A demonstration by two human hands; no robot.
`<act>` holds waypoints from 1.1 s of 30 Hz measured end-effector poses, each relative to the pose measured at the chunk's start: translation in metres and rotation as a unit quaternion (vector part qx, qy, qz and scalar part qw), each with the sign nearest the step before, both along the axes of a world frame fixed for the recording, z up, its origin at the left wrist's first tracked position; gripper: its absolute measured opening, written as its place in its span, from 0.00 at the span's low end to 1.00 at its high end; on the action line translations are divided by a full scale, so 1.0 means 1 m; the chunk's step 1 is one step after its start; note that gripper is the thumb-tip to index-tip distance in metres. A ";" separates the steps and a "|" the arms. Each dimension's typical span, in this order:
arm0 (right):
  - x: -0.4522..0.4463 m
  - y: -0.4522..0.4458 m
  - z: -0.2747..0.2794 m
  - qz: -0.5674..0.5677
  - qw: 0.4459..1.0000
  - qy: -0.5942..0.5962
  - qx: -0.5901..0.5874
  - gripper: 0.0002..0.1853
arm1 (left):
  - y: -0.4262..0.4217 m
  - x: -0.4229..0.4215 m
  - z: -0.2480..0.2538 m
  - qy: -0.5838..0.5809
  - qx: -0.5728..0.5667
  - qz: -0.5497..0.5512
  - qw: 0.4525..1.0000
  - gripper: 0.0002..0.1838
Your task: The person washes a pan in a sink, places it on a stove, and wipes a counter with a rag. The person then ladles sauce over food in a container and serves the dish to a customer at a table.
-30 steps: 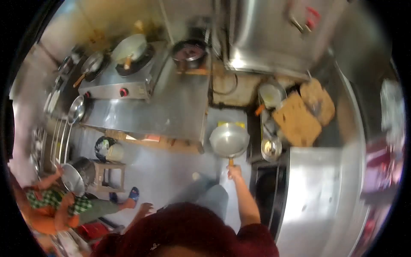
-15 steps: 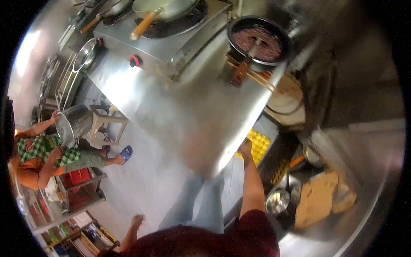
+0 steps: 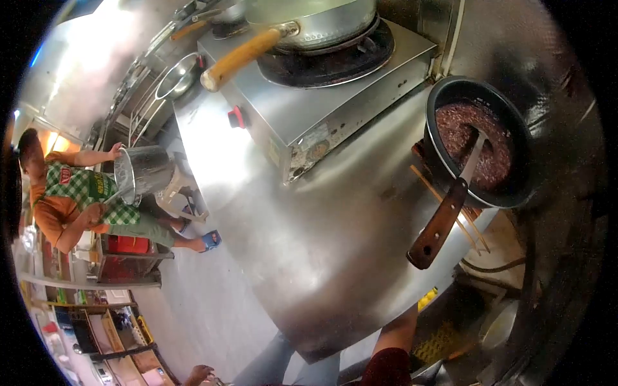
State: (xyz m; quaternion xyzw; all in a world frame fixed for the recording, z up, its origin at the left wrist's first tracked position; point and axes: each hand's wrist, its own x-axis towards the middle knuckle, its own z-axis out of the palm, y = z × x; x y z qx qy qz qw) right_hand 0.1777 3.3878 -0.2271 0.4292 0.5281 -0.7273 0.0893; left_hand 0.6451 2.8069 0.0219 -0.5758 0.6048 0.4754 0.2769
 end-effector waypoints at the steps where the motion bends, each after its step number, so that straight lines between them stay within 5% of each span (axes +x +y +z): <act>1: 0.002 0.002 -0.002 -0.003 1.000 -0.002 0.003 0.05 | 0.005 -0.006 0.001 -0.002 -0.015 -0.006 1.000 0.15; 5: -0.006 0.011 -0.001 0.005 1.000 -0.007 0.020 0.05 | 0.012 -0.012 -0.007 0.024 -0.056 -0.148 0.987 0.16; 8: -0.023 0.011 0.004 0.019 0.999 -0.007 0.043 0.06 | 0.042 -0.064 0.018 -0.087 -0.022 0.033 0.995 0.13; 11: -0.038 0.002 0.017 0.047 0.995 -0.009 0.086 0.06 | 0.055 -0.084 0.025 -0.072 -0.024 -0.027 0.997 0.14; 15: -0.016 -0.022 0.058 0.121 0.951 -0.031 0.284 0.06 | 0.065 -0.101 0.033 -0.012 -0.031 0.013 0.999 0.15; 19: 0.067 -0.031 0.159 0.165 0.853 -0.016 0.495 0.07 | 0.074 -0.124 0.054 0.033 -0.025 0.019 0.999 0.14; 23: 0.100 -0.064 0.277 0.315 0.760 0.149 0.549 0.07 | 0.070 -0.127 0.062 0.075 0.001 0.049 0.996 0.13; 27: 0.038 -0.140 0.371 0.231 0.820 0.371 0.370 0.09 | 0.046 -0.134 0.043 0.061 0.028 0.038 0.997 0.12; 31: -0.078 -0.213 0.457 0.229 0.759 0.429 0.432 0.09 | 0.013 -0.138 0.025 0.084 0.018 0.021 0.996 0.13; 33: -0.134 -0.245 0.487 0.193 0.786 0.464 0.360 0.11 | -0.009 -0.149 0.024 0.126 0.001 -0.020 0.992 0.14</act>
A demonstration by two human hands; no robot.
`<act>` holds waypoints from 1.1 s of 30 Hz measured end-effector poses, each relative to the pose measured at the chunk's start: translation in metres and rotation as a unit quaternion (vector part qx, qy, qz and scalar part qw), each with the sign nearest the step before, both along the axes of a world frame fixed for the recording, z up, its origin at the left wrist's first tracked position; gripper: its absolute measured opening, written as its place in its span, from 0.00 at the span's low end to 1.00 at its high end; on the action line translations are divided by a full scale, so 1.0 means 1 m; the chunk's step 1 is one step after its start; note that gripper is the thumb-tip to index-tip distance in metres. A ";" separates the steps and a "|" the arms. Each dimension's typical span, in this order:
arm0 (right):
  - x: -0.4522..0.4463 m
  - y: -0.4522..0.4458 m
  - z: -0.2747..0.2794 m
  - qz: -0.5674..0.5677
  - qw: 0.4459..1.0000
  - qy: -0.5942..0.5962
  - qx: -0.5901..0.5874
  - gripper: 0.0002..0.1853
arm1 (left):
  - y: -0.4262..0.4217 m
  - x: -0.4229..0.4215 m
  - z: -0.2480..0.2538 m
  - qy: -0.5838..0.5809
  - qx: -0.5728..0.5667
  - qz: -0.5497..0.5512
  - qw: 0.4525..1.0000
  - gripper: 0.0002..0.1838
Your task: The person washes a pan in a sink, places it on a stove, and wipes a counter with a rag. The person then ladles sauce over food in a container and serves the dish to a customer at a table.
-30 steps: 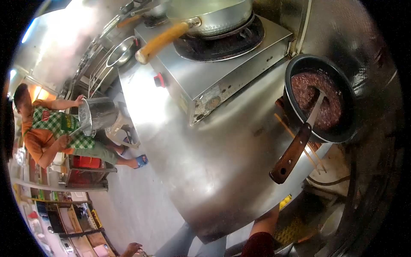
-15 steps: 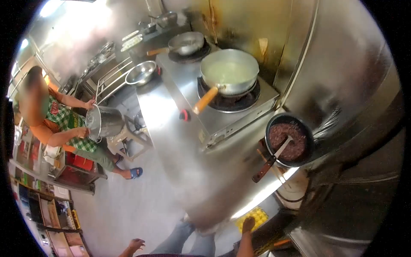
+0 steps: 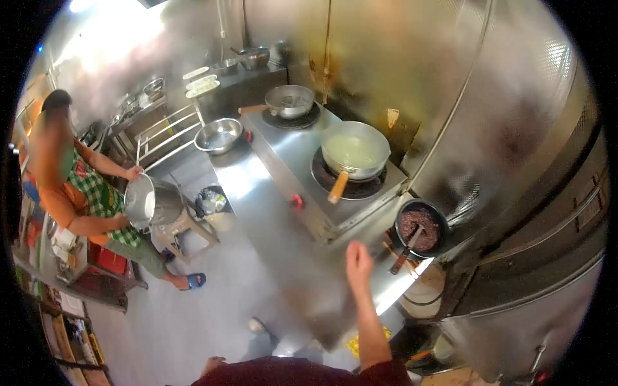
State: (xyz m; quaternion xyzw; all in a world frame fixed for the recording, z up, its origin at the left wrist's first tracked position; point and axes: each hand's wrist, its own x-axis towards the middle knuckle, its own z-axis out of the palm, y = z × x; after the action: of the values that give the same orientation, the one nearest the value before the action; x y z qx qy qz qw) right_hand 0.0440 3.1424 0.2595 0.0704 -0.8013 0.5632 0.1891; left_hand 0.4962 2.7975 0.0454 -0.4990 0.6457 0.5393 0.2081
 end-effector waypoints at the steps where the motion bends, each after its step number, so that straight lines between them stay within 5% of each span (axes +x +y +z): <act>1: -0.020 -0.017 0.010 0.015 0.984 -0.111 -0.137 0.12 | -0.016 0.000 -0.006 -0.004 0.040 0.090 0.995 0.14; 4: -0.059 -0.055 0.043 0.046 0.942 -0.179 -0.280 0.18 | -0.060 -0.007 0.020 -0.024 -0.038 0.038 0.998 0.14; 7: -0.074 -0.078 0.050 -0.020 0.928 -0.184 -0.322 0.17 | -0.104 -0.015 0.040 -0.044 -0.029 0.162 0.985 0.13; 11: -0.063 -0.087 0.048 -0.197 0.962 -0.027 -0.188 0.11 | -0.194 -0.043 -0.025 0.045 -0.051 0.112 0.991 0.12; 13: -0.050 -0.095 0.058 -0.189 0.968 0.010 -0.162 0.09 | -0.223 -0.110 -0.030 0.083 -0.058 0.069 0.992 0.12; 16: -0.056 -0.107 0.053 -0.183 0.975 0.122 0.026 0.07 | -0.241 -0.248 -0.004 0.129 -0.075 0.002 0.989 0.13; 19: -0.082 -0.160 0.085 -0.106 0.987 0.099 0.072 0.07 | -0.234 -0.352 0.018 0.244 -0.069 -0.020 0.967 0.12; 23: -0.152 -0.225 0.101 0.084 0.963 -0.145 -0.212 0.09 | -0.218 -0.428 0.035 0.268 -0.072 -0.148 0.949 0.09; 26: -0.232 -0.257 0.076 0.125 0.933 -0.219 -0.256 0.10 | -0.219 -0.450 0.042 0.272 -0.112 -0.227 0.928 0.10; 33: -0.397 -0.337 0.042 0.089 0.894 -0.281 -0.337 0.22 | -0.311 -0.472 -0.064 0.087 0.143 -0.191 0.967 0.13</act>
State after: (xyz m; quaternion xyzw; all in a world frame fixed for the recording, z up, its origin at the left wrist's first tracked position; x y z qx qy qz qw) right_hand -0.3526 2.8049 0.3018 -0.0876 -0.5739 0.8101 -0.0819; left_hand 0.0238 2.4863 -0.0182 -0.2826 0.6608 0.6175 0.3197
